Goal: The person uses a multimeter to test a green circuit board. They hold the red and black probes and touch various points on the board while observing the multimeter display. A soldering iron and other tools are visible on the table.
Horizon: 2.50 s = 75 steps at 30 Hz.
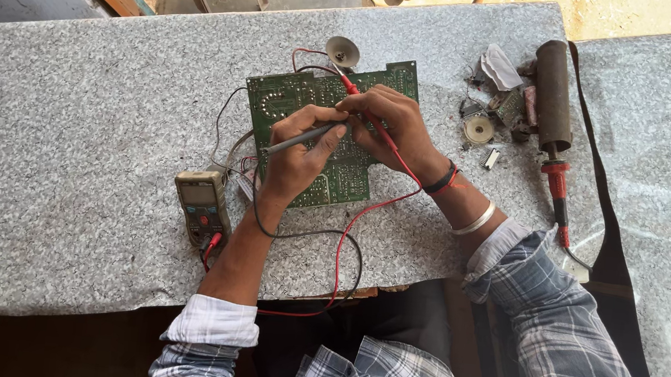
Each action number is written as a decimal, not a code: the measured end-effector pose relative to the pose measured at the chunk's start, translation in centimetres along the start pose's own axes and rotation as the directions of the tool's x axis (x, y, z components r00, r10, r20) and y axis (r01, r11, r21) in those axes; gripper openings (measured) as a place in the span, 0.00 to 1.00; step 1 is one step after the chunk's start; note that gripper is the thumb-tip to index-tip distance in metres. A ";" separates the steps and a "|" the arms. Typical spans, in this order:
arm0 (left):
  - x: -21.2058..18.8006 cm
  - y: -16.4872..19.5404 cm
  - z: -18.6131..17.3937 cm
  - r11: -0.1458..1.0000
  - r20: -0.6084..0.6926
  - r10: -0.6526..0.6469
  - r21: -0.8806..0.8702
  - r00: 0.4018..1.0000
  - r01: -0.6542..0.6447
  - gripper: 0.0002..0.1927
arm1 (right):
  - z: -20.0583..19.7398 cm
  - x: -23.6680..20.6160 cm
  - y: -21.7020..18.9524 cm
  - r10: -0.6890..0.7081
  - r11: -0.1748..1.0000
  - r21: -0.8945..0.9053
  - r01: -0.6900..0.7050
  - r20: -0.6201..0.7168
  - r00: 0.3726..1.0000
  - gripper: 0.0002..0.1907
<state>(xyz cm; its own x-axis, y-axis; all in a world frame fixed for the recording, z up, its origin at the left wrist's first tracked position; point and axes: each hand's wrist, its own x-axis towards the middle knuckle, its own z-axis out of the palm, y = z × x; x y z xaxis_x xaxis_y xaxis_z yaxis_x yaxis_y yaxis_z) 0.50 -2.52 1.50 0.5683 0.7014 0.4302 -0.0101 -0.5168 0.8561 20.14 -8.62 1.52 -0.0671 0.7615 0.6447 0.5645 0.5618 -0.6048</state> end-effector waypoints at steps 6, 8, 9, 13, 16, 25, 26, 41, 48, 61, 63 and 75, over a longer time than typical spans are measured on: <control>0.0 0.3 0.4 0.995 -0.004 0.088 0.051 0.996 -0.087 0.08 | -0.4 0.1 -0.2 -0.026 0.997 -0.075 0.028 0.027 0.999 0.20; 0.0 0.5 0.5 0.991 -0.009 0.104 0.084 0.995 -0.103 0.08 | -0.6 0.1 -0.3 -0.020 0.997 -0.076 0.023 0.041 0.999 0.21; 0.0 0.5 0.5 0.989 -0.012 0.112 0.101 0.994 -0.110 0.09 | -0.6 0.2 -0.4 -0.018 0.997 -0.076 0.021 0.049 0.999 0.21; 0.1 0.8 0.5 0.982 -0.023 0.151 0.121 0.988 -0.147 0.09 | -0.7 0.3 -0.4 -0.043 0.995 -0.088 0.047 0.048 0.998 0.21; 0.2 1.0 0.5 0.975 -0.025 0.164 0.153 0.986 -0.158 0.10 | -0.8 0.3 -0.4 -0.056 0.995 -0.084 0.060 0.048 0.997 0.21; 0.1 0.6 0.8 0.991 -0.034 0.105 0.081 0.994 -0.102 0.09 | -1.0 0.4 -0.5 -0.076 0.994 -0.073 0.081 0.058 0.995 0.22; 0.1 0.5 0.8 0.989 -0.037 0.123 0.083 0.992 -0.120 0.09 | -1.0 0.4 -0.4 -0.077 0.994 -0.074 0.082 0.060 0.995 0.22; 0.1 -1.2 0.2 0.992 0.063 0.026 -0.122 0.998 -0.018 0.07 | -1.3 0.4 0.4 -0.072 0.994 -0.080 0.073 0.016 0.997 0.20; -0.1 -1.3 0.1 0.998 0.089 0.052 -0.039 0.995 -0.049 0.11 | -1.2 0.3 0.7 -0.074 0.994 -0.085 0.075 0.022 0.997 0.22; -0.3 -2.3 0.3 0.964 0.172 -0.009 -0.261 0.985 0.054 0.13 | -0.8 0.1 0.9 0.003 1.000 -0.015 -0.003 0.024 1.000 0.23; -0.3 -2.5 0.3 0.942 0.184 -0.007 -0.328 0.983 0.068 0.12 | -0.8 0.1 0.9 0.005 1.000 0.005 -0.005 0.019 1.000 0.22; -0.3 -1.5 0.6 0.966 0.097 0.008 -0.258 0.995 0.017 0.16 | -0.5 0.1 1.3 0.026 1.000 -0.012 -0.026 -0.014 1.000 0.21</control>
<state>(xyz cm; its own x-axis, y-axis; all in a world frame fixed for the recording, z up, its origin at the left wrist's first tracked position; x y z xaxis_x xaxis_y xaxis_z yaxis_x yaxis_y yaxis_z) 0.86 -2.22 -0.05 0.6455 0.6461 0.4072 -0.2124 -0.3603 0.9083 21.25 -7.95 0.99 -0.0412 0.7711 0.6353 0.5760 0.5379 -0.6155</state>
